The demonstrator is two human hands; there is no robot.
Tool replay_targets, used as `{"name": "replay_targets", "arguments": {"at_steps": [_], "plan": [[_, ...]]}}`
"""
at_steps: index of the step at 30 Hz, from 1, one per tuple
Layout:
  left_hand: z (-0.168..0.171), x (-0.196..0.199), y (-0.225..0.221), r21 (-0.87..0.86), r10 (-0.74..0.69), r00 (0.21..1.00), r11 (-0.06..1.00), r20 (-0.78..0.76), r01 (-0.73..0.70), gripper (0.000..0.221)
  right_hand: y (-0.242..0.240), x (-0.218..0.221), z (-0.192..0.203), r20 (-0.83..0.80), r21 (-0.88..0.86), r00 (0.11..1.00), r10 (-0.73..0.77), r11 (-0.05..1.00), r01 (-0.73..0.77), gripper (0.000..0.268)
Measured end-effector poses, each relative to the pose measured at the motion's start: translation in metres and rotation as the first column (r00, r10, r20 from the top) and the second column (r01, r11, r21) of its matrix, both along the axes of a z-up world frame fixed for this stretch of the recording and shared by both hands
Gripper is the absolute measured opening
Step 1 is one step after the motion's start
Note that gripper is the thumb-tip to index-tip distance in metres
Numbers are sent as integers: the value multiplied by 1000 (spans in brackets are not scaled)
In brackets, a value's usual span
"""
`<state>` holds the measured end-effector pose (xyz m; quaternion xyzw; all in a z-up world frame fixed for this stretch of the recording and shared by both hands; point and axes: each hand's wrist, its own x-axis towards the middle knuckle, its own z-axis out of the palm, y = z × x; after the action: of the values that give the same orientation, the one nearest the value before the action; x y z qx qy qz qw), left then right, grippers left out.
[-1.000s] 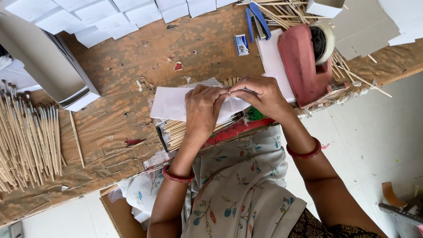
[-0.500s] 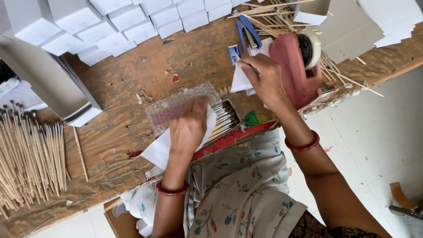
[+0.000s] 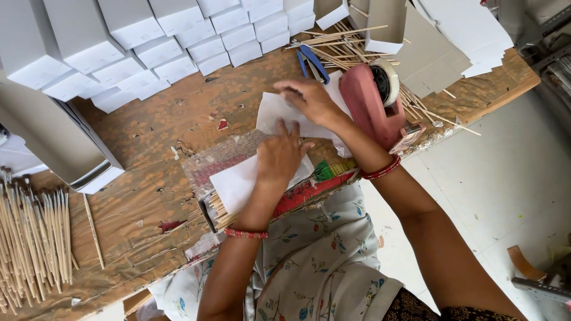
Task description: The person organizes brushes into bunches by hand, wraps them in bubble wrap and paper, and then places the wrapped bunches into cardboard boxes.
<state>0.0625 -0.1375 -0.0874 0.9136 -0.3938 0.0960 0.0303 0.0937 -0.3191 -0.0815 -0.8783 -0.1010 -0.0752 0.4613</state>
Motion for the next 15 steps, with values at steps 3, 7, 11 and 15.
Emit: {"name": "replay_targets", "arguments": {"at_steps": [3,7,11,15], "plan": [[5,5,-2,65,32,996,998,-88,-27,65,-3,0,-1,374,-381,893,-250,836,394,29],[19,6,2,86,24,985,996,-170,-9,70,2,-2,-3,302,-458,909,-289,792,403,46],[10,7,1,38,5,981,999,-194,3,71,0,-1,-1,298,-444,888,-350,773,453,35],[15,10,0,27,2,979,1000,-202,3,69,4,-31,38,178,-227,858,-482,829,512,14]]}}
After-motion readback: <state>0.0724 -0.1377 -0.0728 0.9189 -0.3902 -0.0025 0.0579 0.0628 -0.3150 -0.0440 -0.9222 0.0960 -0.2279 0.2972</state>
